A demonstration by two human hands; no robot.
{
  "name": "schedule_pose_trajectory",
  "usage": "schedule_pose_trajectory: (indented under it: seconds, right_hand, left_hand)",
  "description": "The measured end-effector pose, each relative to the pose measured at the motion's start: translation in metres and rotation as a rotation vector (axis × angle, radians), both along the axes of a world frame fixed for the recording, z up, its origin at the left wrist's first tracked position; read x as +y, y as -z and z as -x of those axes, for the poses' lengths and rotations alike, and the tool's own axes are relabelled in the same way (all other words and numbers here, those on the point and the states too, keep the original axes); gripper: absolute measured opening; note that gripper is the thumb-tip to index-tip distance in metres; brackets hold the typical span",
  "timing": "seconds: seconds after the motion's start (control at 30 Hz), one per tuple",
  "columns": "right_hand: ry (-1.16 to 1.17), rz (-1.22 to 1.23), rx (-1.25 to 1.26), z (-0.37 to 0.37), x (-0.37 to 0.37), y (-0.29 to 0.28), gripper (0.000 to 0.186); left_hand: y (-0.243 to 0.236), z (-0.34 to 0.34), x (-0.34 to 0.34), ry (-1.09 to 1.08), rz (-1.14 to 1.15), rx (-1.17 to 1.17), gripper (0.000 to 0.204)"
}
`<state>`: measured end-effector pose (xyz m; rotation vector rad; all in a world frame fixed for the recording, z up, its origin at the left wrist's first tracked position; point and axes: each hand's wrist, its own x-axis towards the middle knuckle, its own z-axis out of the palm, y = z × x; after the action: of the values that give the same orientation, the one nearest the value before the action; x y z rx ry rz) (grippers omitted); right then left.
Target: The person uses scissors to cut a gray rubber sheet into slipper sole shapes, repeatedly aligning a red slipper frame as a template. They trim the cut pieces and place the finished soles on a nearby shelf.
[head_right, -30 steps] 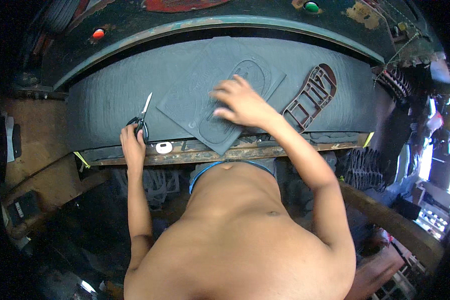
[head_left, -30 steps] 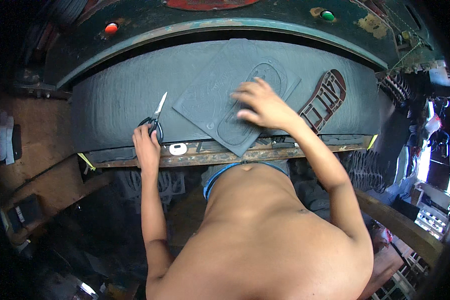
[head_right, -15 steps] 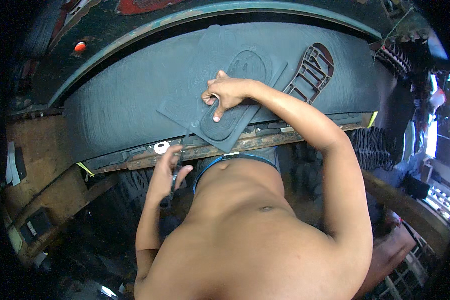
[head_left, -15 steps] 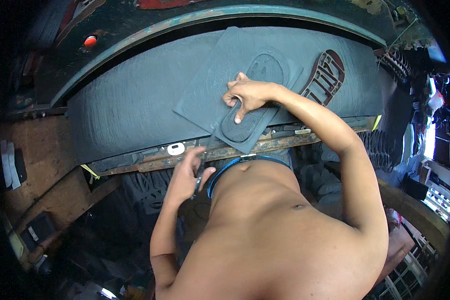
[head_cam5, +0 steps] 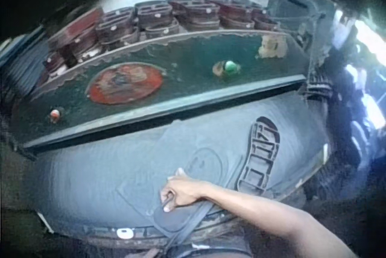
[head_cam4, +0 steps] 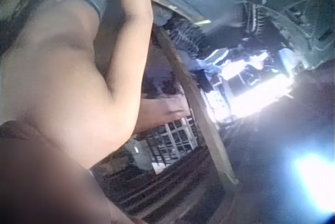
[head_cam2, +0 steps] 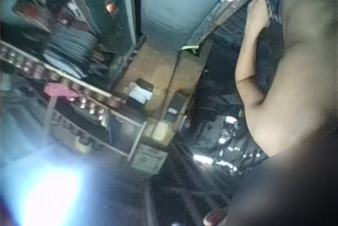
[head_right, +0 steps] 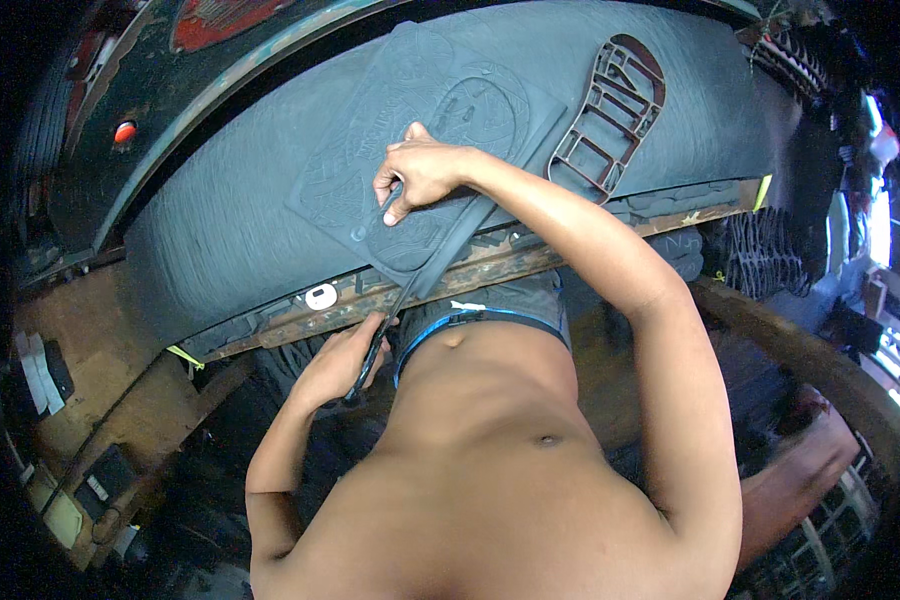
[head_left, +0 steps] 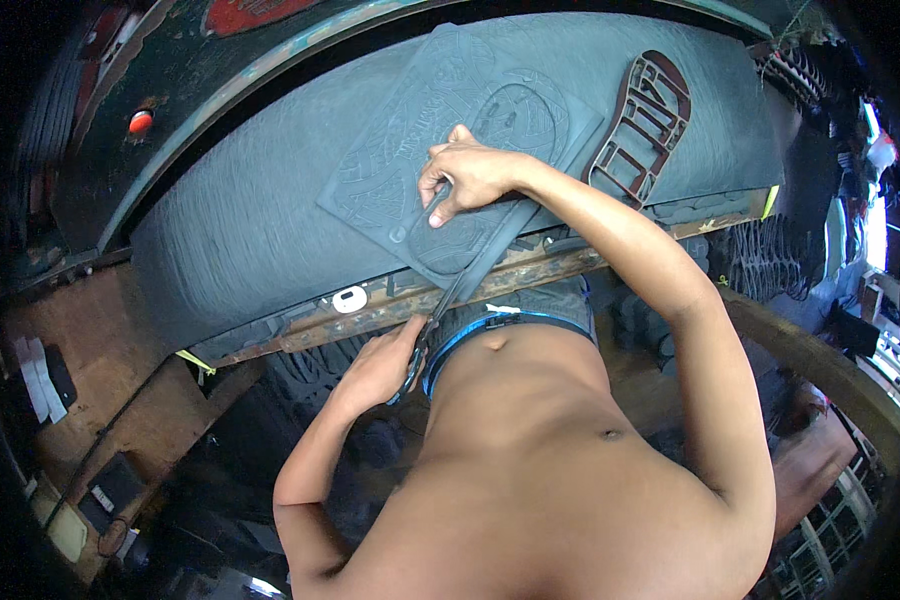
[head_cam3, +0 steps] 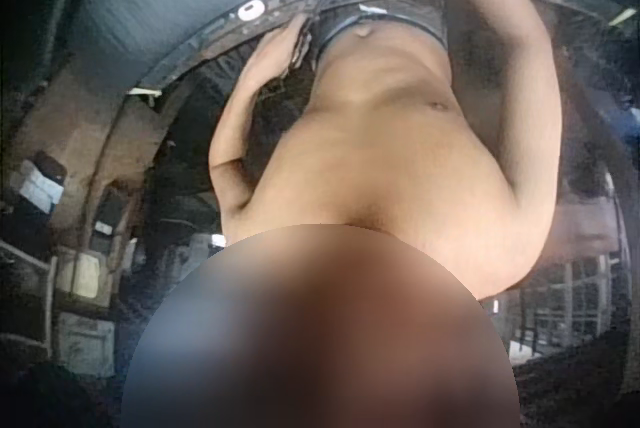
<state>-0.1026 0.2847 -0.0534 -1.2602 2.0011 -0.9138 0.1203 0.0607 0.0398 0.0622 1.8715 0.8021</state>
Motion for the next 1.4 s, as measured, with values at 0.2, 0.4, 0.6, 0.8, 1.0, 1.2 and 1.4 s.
schedule_pose_trajectory:
  seconds: [0.2, 0.4, 0.6, 0.8, 1.0, 1.2, 1.4]
  right_hand:
    - [0.034, 0.037, -0.013, -0.002, 0.002, 0.007, 0.038]
    - [0.042, 0.068, -0.003, -0.002, 0.002, 0.008, 0.037]
    - [0.047, 0.059, 0.01, -0.003, 0.001, 0.008, 0.035]
    - [0.07, 0.093, -0.025, -0.003, 0.002, 0.013, 0.035]
    - [0.061, 0.118, -0.085, 0.0, 0.002, 0.015, 0.035]
    - [0.06, 0.111, -0.045, -0.001, 0.004, 0.012, 0.036]
    - [0.079, 0.128, -0.043, -0.004, 0.004, 0.01, 0.035]
  left_hand:
    - [0.008, 0.002, 0.003, 0.012, -0.115, 0.192, 0.038]
    - [0.003, 0.032, 0.013, 0.104, -0.025, 0.144, 0.04]
    - [0.0, 0.047, 0.026, 0.077, -0.054, 0.027, 0.033]
    - [-0.005, 0.035, 0.02, 0.133, 0.022, 0.123, 0.028]
    - [-0.002, 0.034, 0.021, 0.189, 0.041, 0.282, 0.031]
    - [0.007, 0.055, 0.031, 0.2, -0.006, 0.213, 0.033]
    - [0.008, 0.061, 0.031, 0.205, -0.05, 0.141, 0.032]
